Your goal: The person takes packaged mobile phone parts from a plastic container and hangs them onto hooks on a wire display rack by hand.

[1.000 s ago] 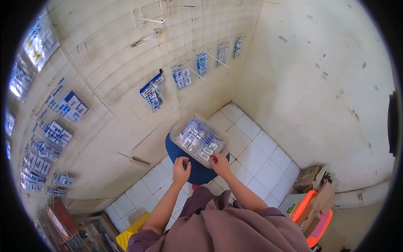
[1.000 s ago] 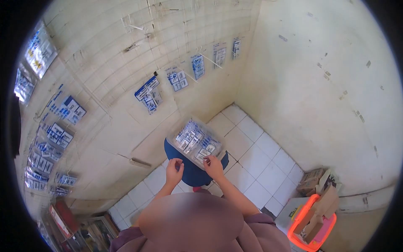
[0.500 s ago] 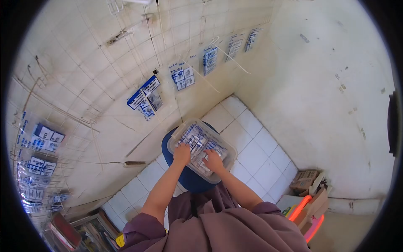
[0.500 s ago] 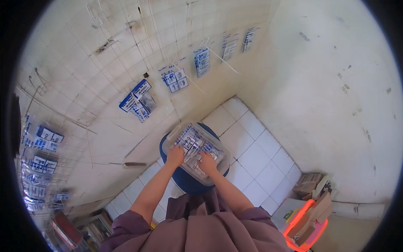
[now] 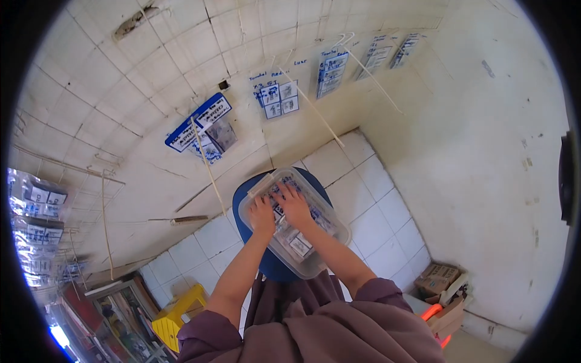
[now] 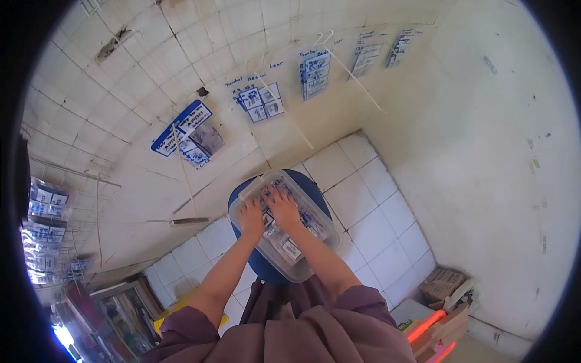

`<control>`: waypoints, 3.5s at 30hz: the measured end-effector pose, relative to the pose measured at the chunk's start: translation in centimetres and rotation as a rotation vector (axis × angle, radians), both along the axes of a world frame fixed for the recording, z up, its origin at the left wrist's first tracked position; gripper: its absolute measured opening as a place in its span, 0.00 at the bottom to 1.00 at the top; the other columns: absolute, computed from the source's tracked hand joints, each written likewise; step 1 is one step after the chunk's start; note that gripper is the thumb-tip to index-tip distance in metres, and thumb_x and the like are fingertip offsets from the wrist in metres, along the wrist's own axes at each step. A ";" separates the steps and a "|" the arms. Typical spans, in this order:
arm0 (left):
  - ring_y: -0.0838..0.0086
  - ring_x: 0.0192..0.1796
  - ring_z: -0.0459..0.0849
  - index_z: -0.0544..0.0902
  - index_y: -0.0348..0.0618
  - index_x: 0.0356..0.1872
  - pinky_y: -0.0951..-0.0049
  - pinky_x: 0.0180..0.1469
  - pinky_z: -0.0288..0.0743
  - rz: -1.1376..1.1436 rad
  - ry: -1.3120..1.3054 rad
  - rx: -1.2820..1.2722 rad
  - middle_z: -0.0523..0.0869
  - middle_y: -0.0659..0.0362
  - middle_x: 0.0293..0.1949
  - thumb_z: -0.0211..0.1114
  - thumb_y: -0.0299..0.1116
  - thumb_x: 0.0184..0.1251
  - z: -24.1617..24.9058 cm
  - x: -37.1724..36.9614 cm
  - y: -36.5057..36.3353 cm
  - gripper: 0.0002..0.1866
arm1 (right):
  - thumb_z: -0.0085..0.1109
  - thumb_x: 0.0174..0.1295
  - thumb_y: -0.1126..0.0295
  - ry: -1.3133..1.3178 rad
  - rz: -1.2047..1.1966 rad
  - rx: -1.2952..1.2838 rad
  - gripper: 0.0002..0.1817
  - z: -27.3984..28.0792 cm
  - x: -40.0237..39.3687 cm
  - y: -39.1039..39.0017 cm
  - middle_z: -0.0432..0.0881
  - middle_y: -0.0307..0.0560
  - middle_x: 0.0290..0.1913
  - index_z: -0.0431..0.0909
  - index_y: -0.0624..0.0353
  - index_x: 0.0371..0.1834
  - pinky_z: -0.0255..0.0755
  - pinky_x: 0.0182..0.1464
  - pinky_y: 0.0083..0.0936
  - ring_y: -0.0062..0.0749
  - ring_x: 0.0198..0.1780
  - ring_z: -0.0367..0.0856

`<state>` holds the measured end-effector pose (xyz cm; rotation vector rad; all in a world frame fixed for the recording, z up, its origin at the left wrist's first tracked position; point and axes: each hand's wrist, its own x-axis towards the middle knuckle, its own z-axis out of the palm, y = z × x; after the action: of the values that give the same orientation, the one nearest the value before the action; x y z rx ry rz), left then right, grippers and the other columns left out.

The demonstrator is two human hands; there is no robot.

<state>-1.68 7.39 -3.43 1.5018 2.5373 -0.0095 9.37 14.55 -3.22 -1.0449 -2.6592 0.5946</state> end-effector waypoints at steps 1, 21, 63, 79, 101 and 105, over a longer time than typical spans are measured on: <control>0.55 0.53 0.82 0.78 0.41 0.50 0.58 0.55 0.75 -0.012 -0.002 0.010 0.77 0.50 0.51 0.60 0.30 0.65 0.0 -0.1 -0.1 0.13 | 0.55 0.58 0.75 -0.021 0.070 0.033 0.25 -0.2 0.0 0.1 0.65 0.47 0.73 0.76 0.50 0.61 0.61 0.71 0.45 0.47 0.75 0.60; 0.77 0.41 0.84 0.80 0.40 0.43 0.75 0.45 0.76 0.150 -1.103 0.547 0.87 0.60 0.37 0.77 0.24 0.54 12.8 -1.8 -5.6 0.18 | 0.63 0.60 0.78 0.422 0.047 -0.460 0.07 14.3 8.1 2.1 0.86 0.48 0.34 0.78 0.60 0.40 0.78 0.46 0.30 0.36 0.42 0.87; 0.68 0.58 0.81 0.75 0.38 0.59 0.68 0.63 0.72 0.527 -0.917 1.181 0.84 0.54 0.55 0.78 0.28 0.56 21.6 -22.1 -57.5 0.30 | 0.71 0.58 0.74 0.566 0.598 -0.609 0.09 29.7 -23.1 -43.5 0.88 0.43 0.38 0.85 0.59 0.42 0.79 0.44 0.22 0.23 0.39 0.86; 0.84 0.38 0.78 0.81 0.37 0.39 0.81 0.42 0.71 0.558 -0.751 1.548 0.84 0.64 0.34 0.67 0.25 0.68 28.5 -30.5 -50.7 0.04 | 0.69 0.60 0.77 0.868 0.621 -0.833 0.11 30.6 -34.1 -41.3 0.87 0.43 0.38 0.81 0.62 0.44 0.78 0.44 0.20 0.22 0.41 0.86; 0.81 0.41 0.80 0.81 0.38 0.37 0.77 0.47 0.73 0.301 -0.825 1.354 0.85 0.63 0.36 0.70 0.24 0.65 29.0 -38.4 -50.7 0.05 | 0.67 0.61 0.78 0.957 0.387 -0.552 0.05 30.5 -39.0 -42.0 0.87 0.41 0.36 0.81 0.62 0.38 0.77 0.42 0.21 0.24 0.39 0.86; 0.81 0.41 0.80 0.82 0.38 0.36 0.76 0.48 0.74 0.314 -0.780 1.365 0.85 0.62 0.35 0.71 0.26 0.64 29.2 -39.5 -49.7 0.06 | 0.68 0.61 0.78 0.952 0.368 -0.497 0.06 30.9 -39.8 -41.9 0.86 0.40 0.37 0.81 0.62 0.38 0.76 0.44 0.21 0.21 0.40 0.84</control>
<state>-41.23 -42.28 25.73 0.8859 1.9263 2.1615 -30.46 -27.30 27.67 -0.1966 -1.8554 1.4368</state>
